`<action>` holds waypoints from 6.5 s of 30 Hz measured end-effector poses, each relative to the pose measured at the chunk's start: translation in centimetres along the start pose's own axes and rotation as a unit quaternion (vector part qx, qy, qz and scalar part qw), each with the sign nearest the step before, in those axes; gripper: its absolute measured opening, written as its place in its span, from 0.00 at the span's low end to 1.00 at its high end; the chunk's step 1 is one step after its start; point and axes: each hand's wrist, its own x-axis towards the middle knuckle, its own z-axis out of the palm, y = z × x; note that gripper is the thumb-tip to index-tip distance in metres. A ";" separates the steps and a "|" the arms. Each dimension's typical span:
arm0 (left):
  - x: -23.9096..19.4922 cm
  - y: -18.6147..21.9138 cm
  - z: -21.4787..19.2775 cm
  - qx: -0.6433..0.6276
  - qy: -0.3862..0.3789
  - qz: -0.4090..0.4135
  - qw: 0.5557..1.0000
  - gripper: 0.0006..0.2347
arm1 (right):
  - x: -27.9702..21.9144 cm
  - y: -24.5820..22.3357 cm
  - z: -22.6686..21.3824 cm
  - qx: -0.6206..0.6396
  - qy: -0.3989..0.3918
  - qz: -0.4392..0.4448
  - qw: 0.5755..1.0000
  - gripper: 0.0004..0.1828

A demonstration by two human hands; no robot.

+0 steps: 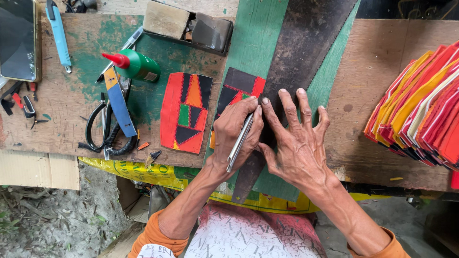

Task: The person uses a metal tool to press and shape the edges of a small, colorful, patterned item on a wooden workbench. They repeatedly adjust the item and apply pressure along its seams, then place the finished piece into a stack of similar items.

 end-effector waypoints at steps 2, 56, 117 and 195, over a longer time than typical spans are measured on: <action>0.2 0.2 -0.1 0.010 -0.023 0.003 1.000 0.06 | -0.1 0.1 0.1 0.002 0.003 0.000 1.000 0.51; -3.2 3.2 -4.5 0.035 -0.100 -0.009 0.994 0.08 | -0.2 0.1 0.1 0.005 -0.006 -0.006 1.000 0.49; -0.9 -0.5 0.2 -0.037 0.034 -0.010 0.999 0.07 | 0.0 0.0 0.0 0.011 0.003 0.004 1.000 0.51; -3.0 2.1 -6.0 0.032 -0.178 -0.115 0.977 0.05 | -0.6 0.2 0.3 0.008 0.001 -0.004 1.000 0.49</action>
